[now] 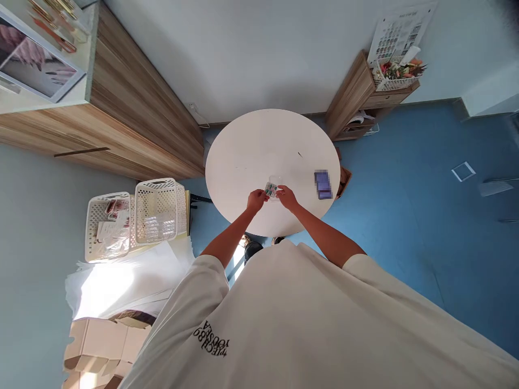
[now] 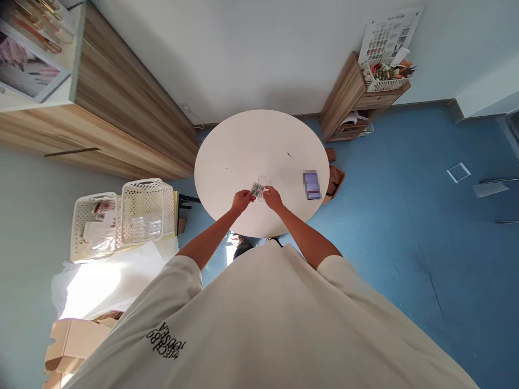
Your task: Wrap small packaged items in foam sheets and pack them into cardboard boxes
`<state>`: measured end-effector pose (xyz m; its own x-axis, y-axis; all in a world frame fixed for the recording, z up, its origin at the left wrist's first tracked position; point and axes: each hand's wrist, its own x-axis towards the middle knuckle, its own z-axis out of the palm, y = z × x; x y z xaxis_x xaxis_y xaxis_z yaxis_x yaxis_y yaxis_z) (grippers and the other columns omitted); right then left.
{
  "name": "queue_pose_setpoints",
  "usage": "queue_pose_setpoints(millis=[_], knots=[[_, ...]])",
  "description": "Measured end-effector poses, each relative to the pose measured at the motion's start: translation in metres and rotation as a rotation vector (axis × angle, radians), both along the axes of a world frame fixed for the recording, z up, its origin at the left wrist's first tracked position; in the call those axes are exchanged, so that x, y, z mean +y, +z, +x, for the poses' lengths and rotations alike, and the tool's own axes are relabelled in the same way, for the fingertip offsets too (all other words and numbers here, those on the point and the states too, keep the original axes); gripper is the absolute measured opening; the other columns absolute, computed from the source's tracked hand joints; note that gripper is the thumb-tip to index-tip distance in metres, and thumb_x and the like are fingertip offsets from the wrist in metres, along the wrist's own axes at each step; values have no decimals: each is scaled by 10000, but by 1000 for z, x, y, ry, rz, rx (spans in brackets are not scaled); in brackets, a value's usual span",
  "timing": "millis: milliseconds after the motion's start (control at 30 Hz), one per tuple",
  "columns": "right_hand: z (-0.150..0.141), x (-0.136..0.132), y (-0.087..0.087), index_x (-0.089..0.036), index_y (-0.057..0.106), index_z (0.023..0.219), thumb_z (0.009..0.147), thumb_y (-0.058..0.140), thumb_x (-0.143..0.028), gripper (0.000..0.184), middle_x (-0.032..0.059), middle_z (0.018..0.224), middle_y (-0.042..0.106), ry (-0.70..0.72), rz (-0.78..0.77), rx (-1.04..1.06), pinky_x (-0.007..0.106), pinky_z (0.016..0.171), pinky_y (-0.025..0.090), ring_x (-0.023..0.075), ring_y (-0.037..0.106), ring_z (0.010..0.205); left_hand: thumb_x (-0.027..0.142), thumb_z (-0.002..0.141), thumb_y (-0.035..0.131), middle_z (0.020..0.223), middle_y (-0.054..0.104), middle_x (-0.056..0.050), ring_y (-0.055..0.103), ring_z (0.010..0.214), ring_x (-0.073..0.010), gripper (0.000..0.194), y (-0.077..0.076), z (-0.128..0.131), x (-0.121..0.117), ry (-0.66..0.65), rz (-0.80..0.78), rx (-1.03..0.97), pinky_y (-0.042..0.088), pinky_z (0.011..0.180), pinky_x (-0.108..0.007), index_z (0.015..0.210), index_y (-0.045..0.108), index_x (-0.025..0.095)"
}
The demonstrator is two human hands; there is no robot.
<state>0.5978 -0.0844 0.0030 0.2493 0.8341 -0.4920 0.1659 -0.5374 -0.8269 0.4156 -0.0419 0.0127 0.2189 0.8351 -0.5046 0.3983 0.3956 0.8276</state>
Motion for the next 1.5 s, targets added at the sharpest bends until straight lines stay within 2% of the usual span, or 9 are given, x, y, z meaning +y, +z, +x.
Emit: queue_pose_setpoints(millis=[100,200,333,500,667,833,1167,1300,1500], knots=[[10,-2,-2,-196,725,1201,792,580,-275,441,62,957,787,-55,-45,-28,393,817,609,252,719,896,408,965,648,966,820,-91,747,838,-192,209,-8,14,-9,35,-84,-12,547,776,-320,906,708,216],[18,-2,-2,-196,746,1019,769,592,-257,301,54,904,776,-96,-72,-30,368,793,603,239,714,861,436,938,682,967,813,-90,744,890,-211,230,-12,20,-12,-17,-86,50,551,784,-328,862,713,221],[28,-1,-6,-205,735,939,762,606,-237,221,50,902,770,-137,-75,-51,346,769,594,219,707,835,312,928,648,1140,792,-114,725,1049,-245,147,-14,20,-8,-51,-26,179,547,867,-359,1001,726,211],[35,-3,-23,-207,741,954,764,614,-223,229,52,942,776,-111,-119,-93,351,793,594,218,712,856,196,871,639,1411,689,-170,669,1243,-263,389,-21,15,-5,0,-108,175,540,938,-367,1260,655,196],[29,-1,-42,-216,746,932,774,621,-208,202,51,973,784,-49,-155,-144,367,867,593,226,721,916,178,804,657,1452,666,-176,652,1301,-263,523,-42,13,-8,3,-164,90,549,966,-359,1326,632,202],[18,3,-52,-207,753,969,813,615,-196,208,60,1016,791,2,-146,-164,364,893,587,229,726,939,180,801,669,1430,685,-186,693,1208,-266,556,-57,12,-11,-9,-219,40,554,949,-370,1356,618,189],[18,2,-48,-205,779,1101,909,558,-177,294,63,1153,795,60,-177,-225,293,924,572,209,727,1077,233,849,686,1392,701,-153,687,1168,-257,524,-51,6,-4,-73,-223,111,553,907,-361,1367,613,203],[25,5,-44,-208,780,1112,918,527,-165,321,69,1207,785,37,-174,-242,321,992,570,212,716,1145,199,842,661,1430,674,-147,674,1190,-259,579,-49,5,7,-49,-218,149,549,902,-358,1414,579,215],[32,23,-41,-208,758,1199,884,545,-180,382,77,1332,748,-54,-185,-186,386,1059,570,235,709,1190,163,790,648,1478,641,-141,641,1291,-283,606,-52,12,31,6,-162,88,536,1008,-409,1392,603,218]])
